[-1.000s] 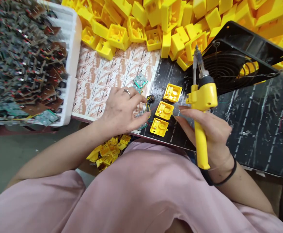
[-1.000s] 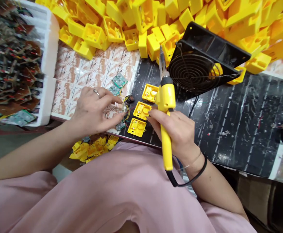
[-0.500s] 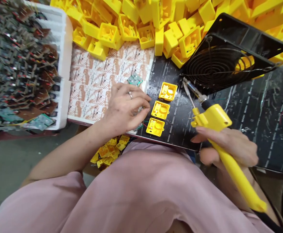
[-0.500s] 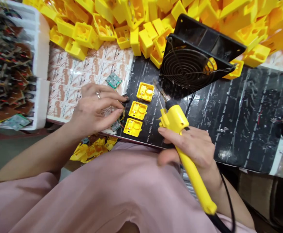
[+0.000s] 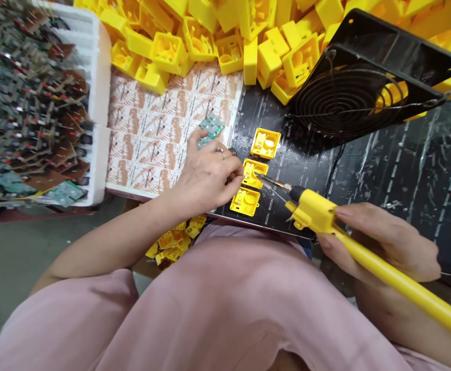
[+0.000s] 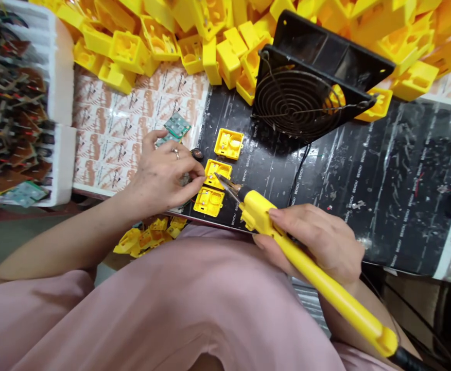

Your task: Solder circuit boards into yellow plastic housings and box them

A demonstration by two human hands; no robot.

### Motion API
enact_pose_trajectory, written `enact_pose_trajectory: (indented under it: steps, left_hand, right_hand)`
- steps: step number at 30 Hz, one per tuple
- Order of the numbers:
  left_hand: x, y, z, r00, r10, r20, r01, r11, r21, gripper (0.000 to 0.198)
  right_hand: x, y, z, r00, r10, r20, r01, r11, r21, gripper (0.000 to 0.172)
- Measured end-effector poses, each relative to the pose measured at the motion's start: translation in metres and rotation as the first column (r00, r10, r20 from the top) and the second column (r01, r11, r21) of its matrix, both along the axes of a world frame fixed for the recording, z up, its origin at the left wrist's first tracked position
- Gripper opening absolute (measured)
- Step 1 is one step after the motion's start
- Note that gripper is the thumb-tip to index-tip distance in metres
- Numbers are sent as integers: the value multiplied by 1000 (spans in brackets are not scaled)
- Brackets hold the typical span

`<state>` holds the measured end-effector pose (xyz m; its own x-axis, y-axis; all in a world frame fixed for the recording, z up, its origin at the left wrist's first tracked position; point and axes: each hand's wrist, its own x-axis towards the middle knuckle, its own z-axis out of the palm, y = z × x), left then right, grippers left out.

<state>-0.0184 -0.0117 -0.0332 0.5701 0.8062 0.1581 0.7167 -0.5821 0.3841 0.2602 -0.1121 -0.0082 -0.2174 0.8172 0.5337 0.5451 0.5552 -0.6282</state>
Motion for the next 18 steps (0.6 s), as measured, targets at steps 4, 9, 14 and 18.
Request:
enact_pose_trajectory:
  steps: [4, 9, 14, 18]
  left_hand:
    - [3, 3, 3, 999, -21, -42, 20, 1000, -21, 18]
    - [6, 8, 3, 996, -49, -69, 45, 997, -56, 17]
    - [7, 13, 3, 990, -89, -105, 83, 995, -59, 18]
    - [9, 15, 3, 986, -104, -127, 96, 993, -66, 19]
  right_hand:
    - [-2, 4, 2, 992, 81, 100, -82, 997, 12, 34]
    - [-4, 8, 2, 968, 114, 225, -125, 992, 33, 19]
    - [-6, 20, 8, 948, 222, 229, -248, 965, 90, 21]
    - [2, 17, 12, 946, 210, 247, -219, 976, 12, 12]
